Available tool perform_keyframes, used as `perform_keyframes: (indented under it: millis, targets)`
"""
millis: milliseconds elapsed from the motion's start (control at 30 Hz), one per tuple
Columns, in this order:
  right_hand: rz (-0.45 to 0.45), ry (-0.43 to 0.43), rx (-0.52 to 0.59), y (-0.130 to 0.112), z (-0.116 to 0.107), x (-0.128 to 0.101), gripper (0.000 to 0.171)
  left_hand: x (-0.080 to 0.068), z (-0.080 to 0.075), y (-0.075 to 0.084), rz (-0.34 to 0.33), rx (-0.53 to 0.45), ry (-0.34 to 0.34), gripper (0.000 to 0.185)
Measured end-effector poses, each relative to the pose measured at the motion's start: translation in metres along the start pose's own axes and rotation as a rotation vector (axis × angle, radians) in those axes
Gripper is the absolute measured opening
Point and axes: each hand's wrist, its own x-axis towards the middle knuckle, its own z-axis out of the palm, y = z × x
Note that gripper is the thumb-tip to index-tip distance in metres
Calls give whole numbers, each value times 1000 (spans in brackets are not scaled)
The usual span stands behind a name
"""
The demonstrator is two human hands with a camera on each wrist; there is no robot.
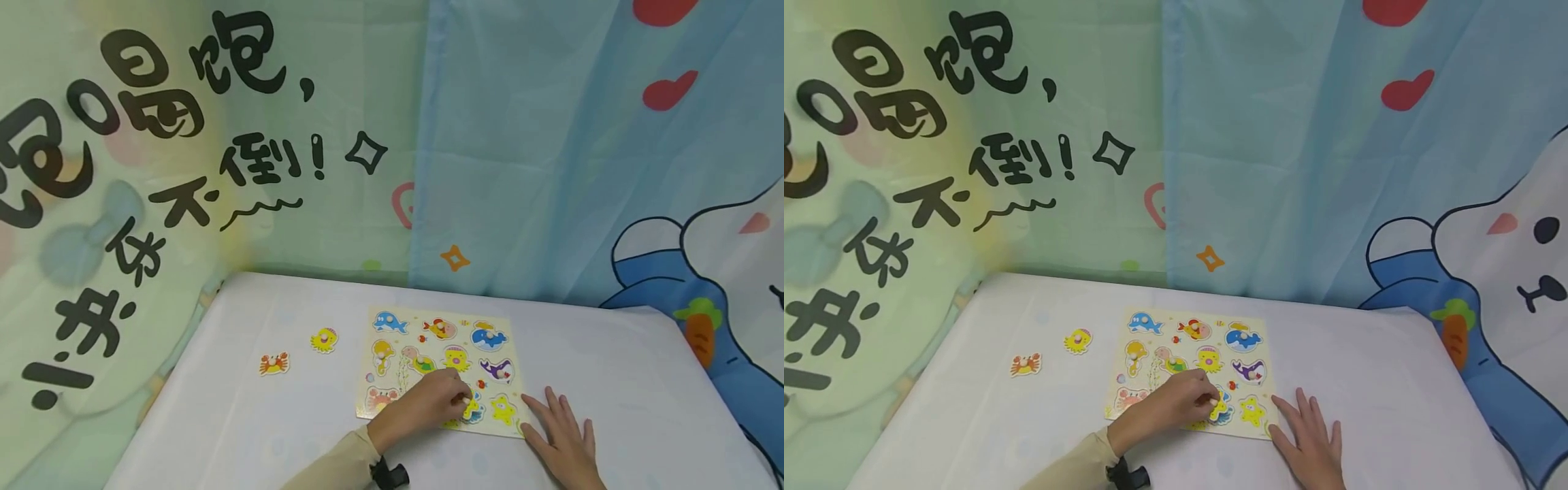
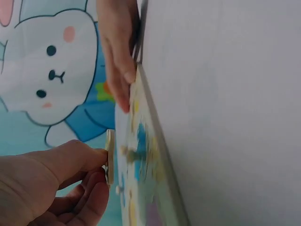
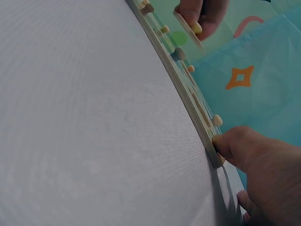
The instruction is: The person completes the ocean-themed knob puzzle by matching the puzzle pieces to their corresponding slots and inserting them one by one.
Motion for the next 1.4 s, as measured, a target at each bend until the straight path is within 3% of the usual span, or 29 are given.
perform_keyframes:
  millis: [167, 533, 667, 967, 1400]
  targets:
    - [-12, 14, -8, -1, -2, 1, 67, 19, 13, 10, 12, 22, -33, 13]
    - [-42, 23, -6, 2, -1, 0, 65, 51, 37, 28, -55, 127, -49, 9]
    - [-48, 27, -4, 2, 1, 1, 66, 54, 39, 32, -72, 158, -81, 9]
    - [-45, 31, -8, 1, -3, -1, 66, 55, 41, 36, -11, 237, -77, 10]
    - [-55, 30, 4, 2, -3, -3, 64, 55, 46, 38, -47, 263, -105, 3]
